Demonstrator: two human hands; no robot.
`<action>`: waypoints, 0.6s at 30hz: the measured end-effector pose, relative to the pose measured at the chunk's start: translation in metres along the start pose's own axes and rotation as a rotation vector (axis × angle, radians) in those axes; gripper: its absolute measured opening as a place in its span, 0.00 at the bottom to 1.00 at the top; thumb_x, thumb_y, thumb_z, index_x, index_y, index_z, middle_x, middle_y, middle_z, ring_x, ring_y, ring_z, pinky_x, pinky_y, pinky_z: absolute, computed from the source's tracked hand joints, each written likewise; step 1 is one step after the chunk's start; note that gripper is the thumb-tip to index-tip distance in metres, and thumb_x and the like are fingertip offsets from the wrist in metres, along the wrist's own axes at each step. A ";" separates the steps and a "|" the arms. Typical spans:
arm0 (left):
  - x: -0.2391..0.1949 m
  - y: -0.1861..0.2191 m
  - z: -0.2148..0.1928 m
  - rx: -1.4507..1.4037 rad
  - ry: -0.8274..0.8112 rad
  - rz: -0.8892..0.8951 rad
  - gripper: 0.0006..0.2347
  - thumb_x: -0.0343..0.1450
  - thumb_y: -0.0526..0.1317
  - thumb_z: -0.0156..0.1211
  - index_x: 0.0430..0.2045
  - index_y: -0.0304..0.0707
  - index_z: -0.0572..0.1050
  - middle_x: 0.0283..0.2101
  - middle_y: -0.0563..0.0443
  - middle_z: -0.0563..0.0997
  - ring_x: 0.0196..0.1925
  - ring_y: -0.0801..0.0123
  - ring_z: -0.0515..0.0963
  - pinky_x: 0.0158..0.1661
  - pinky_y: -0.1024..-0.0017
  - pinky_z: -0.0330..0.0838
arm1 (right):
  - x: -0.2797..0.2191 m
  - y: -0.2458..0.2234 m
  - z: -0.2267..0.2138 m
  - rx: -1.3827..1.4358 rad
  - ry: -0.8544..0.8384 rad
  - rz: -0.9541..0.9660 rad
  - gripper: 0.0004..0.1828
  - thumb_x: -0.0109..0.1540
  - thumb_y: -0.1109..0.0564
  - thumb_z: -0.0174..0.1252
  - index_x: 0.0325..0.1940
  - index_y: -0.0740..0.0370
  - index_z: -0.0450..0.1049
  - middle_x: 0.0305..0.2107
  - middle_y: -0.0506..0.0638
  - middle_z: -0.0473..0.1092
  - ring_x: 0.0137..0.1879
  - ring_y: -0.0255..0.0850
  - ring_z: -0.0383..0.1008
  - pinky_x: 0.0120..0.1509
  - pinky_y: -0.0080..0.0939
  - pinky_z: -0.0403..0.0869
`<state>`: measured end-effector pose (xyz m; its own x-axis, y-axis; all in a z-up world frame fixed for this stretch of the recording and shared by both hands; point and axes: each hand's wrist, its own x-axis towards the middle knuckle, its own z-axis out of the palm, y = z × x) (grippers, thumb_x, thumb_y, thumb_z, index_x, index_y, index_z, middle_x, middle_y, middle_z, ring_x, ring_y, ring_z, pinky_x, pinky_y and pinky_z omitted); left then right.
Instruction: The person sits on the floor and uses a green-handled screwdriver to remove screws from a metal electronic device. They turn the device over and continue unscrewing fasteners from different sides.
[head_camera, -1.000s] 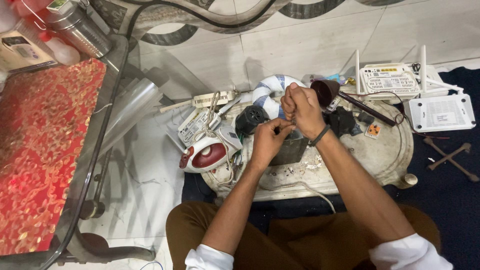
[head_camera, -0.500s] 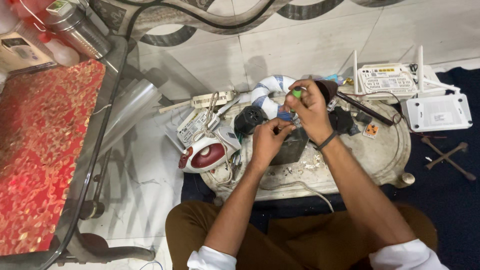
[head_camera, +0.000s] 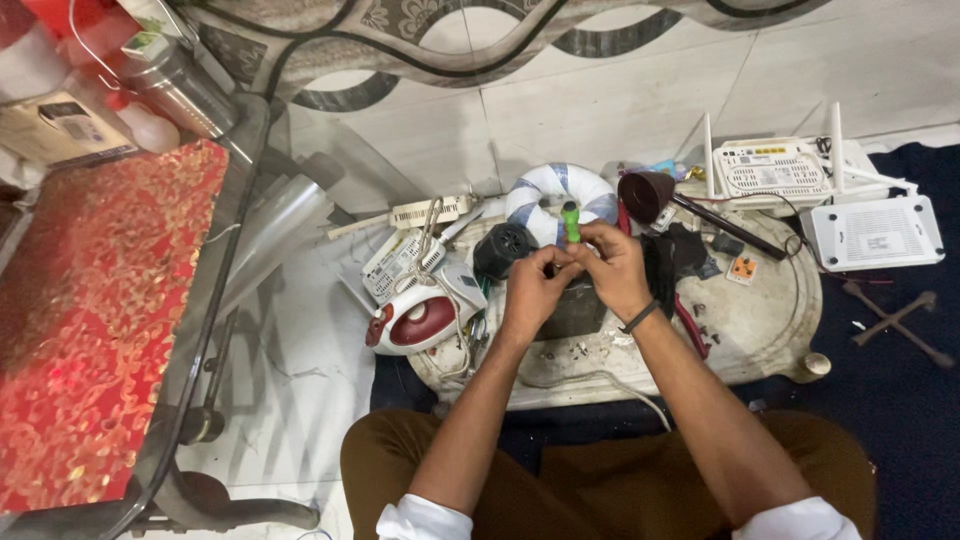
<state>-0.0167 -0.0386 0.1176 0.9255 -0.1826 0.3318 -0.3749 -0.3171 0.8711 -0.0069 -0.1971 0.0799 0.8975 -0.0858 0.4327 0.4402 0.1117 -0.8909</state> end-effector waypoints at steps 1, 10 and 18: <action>0.000 0.001 -0.001 -0.006 -0.004 -0.005 0.08 0.66 0.37 0.72 0.32 0.33 0.82 0.24 0.48 0.82 0.23 0.78 0.74 0.27 0.73 0.69 | 0.000 0.000 -0.003 -0.002 -0.020 -0.002 0.11 0.65 0.64 0.64 0.52 0.70 0.75 0.42 0.49 0.77 0.48 0.32 0.75 0.50 0.32 0.75; -0.002 0.013 0.000 0.020 0.013 -0.052 0.09 0.65 0.40 0.74 0.29 0.34 0.82 0.23 0.48 0.82 0.22 0.76 0.75 0.26 0.73 0.69 | 0.000 -0.011 -0.010 -0.041 -0.138 0.033 0.18 0.71 0.55 0.53 0.60 0.71 0.74 0.44 0.49 0.78 0.50 0.32 0.76 0.55 0.32 0.74; -0.001 0.016 -0.006 0.025 0.004 0.118 0.10 0.66 0.40 0.72 0.38 0.37 0.84 0.38 0.45 0.86 0.34 0.65 0.85 0.36 0.71 0.75 | 0.003 -0.015 -0.010 -0.040 -0.143 -0.009 0.20 0.74 0.51 0.50 0.61 0.71 0.73 0.42 0.49 0.76 0.50 0.33 0.75 0.58 0.33 0.73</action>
